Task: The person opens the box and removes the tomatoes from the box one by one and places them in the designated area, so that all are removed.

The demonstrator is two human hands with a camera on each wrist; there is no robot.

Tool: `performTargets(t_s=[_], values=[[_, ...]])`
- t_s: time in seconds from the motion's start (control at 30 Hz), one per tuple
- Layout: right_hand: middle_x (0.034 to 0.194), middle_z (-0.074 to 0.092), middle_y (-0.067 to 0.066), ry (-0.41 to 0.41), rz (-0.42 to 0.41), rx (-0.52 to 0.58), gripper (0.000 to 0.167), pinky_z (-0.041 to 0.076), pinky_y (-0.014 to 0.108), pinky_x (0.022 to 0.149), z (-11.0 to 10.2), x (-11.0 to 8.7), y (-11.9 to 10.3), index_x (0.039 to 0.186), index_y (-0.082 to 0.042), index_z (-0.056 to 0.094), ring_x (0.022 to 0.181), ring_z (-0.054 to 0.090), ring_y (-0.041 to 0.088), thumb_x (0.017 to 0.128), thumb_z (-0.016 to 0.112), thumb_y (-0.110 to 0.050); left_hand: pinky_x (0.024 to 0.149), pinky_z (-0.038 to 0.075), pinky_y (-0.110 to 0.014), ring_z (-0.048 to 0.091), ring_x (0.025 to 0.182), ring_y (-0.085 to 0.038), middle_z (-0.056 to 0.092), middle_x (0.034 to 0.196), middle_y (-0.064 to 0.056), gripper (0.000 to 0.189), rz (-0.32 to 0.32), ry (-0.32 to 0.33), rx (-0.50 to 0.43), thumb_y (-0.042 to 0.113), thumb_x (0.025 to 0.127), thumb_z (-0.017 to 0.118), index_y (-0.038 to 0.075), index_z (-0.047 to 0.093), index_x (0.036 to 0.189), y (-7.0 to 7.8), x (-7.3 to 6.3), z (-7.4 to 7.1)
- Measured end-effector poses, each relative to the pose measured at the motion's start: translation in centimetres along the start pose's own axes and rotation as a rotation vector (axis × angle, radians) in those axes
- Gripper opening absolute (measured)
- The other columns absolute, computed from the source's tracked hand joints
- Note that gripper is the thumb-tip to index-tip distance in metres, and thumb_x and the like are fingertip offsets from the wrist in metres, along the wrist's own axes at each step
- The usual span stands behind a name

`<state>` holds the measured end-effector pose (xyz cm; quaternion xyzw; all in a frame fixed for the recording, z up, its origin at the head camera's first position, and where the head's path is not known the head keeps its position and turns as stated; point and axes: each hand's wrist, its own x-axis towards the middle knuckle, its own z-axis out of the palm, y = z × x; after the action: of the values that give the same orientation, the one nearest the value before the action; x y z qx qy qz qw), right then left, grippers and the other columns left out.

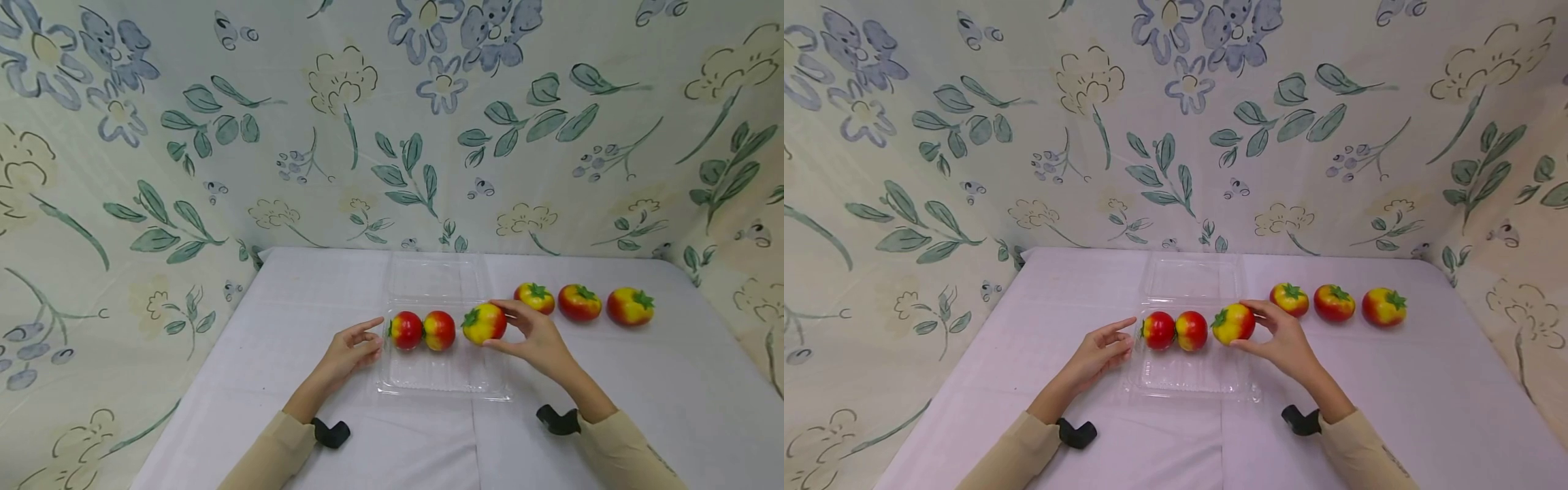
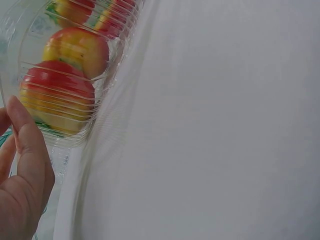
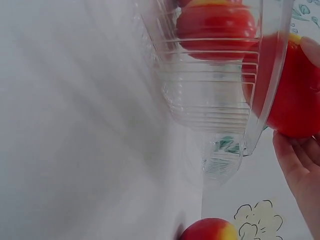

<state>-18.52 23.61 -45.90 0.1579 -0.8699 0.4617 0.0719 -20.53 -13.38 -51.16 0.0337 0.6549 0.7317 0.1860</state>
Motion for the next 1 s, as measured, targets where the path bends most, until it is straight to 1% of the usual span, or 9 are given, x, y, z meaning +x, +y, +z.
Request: performTargets(t_s=[0.3,0.4,0.87,1.0], values=[[0.138,0.056,0.016,0.02,0.056,0.078,0.069,0.044,0.013,0.094,-0.8,-0.4,0.1,0.137,-0.003,0.055,0.126,0.054,0.035,0.078,0.087,-0.02,0.078,0.058,-0.023,0.063,0.079,-0.013,0.061,0.102,-0.008,0.053,0.004,-0.003,-0.003,0.008,0.095,0.068,0.009,0.052,0.145,0.1,0.0,0.0],[0.139,0.054,0.018,0.031,0.076,0.087,0.07,0.043,0.01,0.093,-1.0,-0.5,0.2,0.138,-0.002,0.054,0.126,0.053,0.036,0.079,0.087,-0.02,0.078,0.058,-0.023,0.063,0.079,-0.013,0.061,0.101,-0.008,0.053,0.004,-0.003,-0.005,0.008,0.095,0.068,0.009,0.053,0.145,0.0,0.0,0.0],[0.143,0.05,0.02,0.049,0.128,0.136,0.07,0.043,0.011,0.092,-1.6,-1.0,0.7,0.141,-0.002,0.052,0.13,0.049,0.039,0.081,0.084,-0.017,0.077,0.058,-0.023,0.063,0.078,-0.014,0.062,0.101,-0.008,0.053,0.013,-0.014,-0.017,0.006,0.095,0.067,0.007,0.051,0.146,-0.1,0.0,-0.1],[0.144,0.049,0.022,0.056,0.156,0.133,0.07,0.043,0.013,0.093,-1.8,-1.2,1.0,0.142,-0.001,0.051,0.13,0.048,0.042,0.083,0.083,-0.018,0.077,0.058,-0.023,0.063,0.079,-0.014,0.061,0.101,-0.008,0.052,0.012,-0.014,-0.018,0.006,0.096,0.067,0.007,0.052,0.145,0.1,-0.1,0.0]])
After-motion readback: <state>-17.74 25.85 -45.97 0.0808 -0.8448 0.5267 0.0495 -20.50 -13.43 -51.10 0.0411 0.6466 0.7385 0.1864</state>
